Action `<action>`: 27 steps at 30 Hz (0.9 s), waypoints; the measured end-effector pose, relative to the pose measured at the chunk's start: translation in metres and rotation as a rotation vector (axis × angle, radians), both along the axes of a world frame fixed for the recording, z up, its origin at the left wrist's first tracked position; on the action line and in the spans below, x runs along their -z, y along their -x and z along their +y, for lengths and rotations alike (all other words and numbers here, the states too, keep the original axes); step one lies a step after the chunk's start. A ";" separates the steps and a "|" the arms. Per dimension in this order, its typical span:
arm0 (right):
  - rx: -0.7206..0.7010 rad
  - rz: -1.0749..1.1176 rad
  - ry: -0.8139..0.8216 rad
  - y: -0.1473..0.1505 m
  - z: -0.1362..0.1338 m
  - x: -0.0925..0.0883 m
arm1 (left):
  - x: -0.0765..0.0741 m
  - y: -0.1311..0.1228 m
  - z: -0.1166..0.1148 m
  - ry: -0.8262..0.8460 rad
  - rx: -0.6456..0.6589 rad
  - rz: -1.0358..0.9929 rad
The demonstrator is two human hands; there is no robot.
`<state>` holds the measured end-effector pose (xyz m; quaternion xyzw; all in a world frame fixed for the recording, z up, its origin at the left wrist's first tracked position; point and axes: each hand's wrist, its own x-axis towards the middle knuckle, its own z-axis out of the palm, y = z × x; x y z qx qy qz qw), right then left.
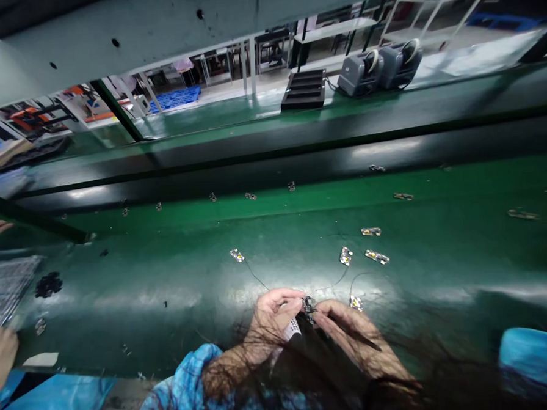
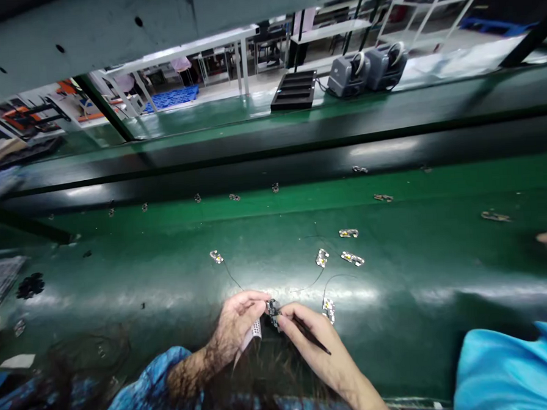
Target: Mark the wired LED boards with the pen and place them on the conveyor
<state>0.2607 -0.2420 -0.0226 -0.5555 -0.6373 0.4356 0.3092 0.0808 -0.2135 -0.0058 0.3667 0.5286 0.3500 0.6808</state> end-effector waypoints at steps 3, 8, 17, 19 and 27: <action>-0.044 0.036 0.167 -0.005 0.001 -0.009 | -0.006 0.008 0.001 -0.039 0.050 0.082; -0.024 0.023 0.099 -0.005 0.000 -0.009 | 0.006 0.016 0.004 -0.009 0.122 0.127; 0.094 -0.191 -0.736 -0.009 -0.007 0.024 | 0.019 0.016 0.000 -0.042 0.130 0.097; 0.061 -0.138 -0.595 -0.011 -0.003 0.017 | 0.017 0.016 -0.003 -0.114 0.110 0.180; 0.085 -0.365 -0.593 -0.016 0.011 0.022 | 0.020 0.015 0.000 0.056 0.108 0.243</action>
